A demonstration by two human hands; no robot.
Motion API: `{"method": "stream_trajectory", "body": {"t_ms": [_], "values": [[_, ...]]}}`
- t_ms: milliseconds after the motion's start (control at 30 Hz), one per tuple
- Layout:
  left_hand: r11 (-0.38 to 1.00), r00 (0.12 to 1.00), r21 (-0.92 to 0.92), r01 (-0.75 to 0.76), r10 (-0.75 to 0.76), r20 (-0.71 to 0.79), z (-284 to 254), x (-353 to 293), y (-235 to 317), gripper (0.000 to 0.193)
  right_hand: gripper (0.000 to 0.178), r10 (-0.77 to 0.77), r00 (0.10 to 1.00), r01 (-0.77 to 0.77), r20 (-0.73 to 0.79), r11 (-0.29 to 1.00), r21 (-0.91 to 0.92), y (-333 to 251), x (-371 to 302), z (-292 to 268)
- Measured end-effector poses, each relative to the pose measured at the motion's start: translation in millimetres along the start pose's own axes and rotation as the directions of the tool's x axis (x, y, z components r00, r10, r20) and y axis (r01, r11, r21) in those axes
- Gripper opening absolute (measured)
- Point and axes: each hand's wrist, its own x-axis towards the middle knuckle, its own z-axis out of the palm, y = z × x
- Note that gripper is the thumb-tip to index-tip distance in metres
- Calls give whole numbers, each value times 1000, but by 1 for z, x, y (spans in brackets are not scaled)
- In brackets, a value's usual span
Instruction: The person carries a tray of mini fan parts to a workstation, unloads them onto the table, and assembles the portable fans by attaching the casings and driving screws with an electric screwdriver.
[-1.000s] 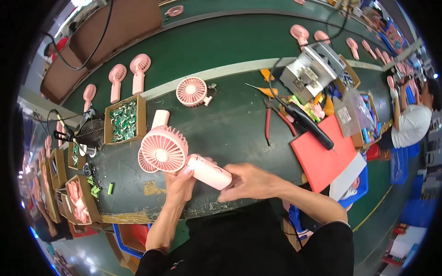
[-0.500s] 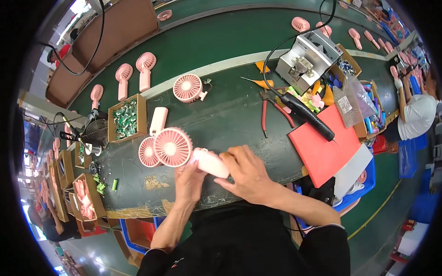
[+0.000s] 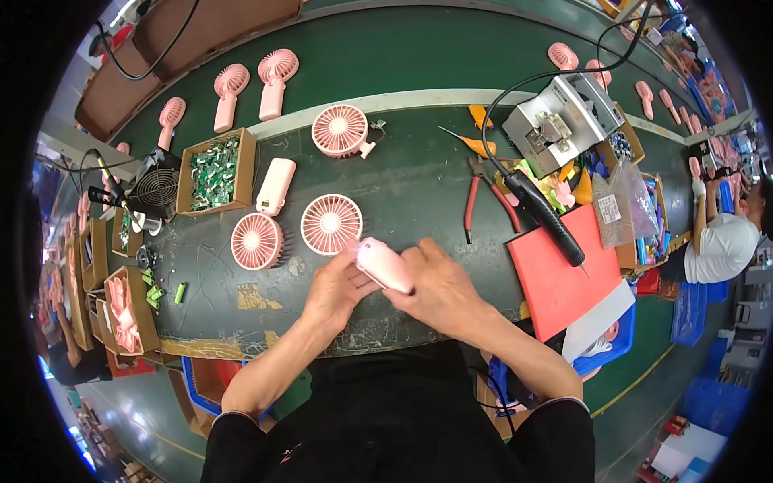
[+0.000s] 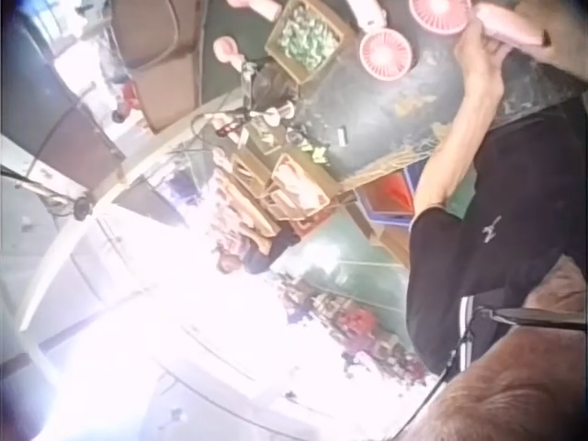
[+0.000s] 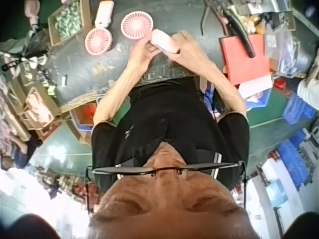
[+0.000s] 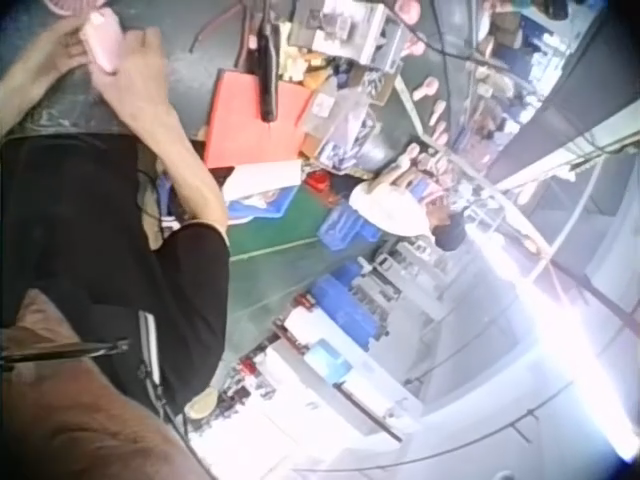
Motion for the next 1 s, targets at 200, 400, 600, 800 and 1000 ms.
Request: {"method": "stream_trajectory", "body": {"t_ms": [200,400,600,800,1000], "values": [[999,999,24,-35,35,24,-2,0,-2,35,38,193,969,-201,-154,979,-34,29,4,-28],[996,998,71,-55,55,6,-7,-1,-4,26,29,-107,947,21,-303,961,-274,32,7,-15],[919,941,202,-339,335,52,-10,-7,-8,24,16,312,931,-343,188,583,736,-10,-16,4],[571,693,452,-685,702,162,6,-28,-4,26,15,431,866,-322,252,97,942,-24,-7,17],[138,542,633,-761,672,505,0,-34,1,28,11,391,879,-275,274,-55,960,-19,1,39]]}}
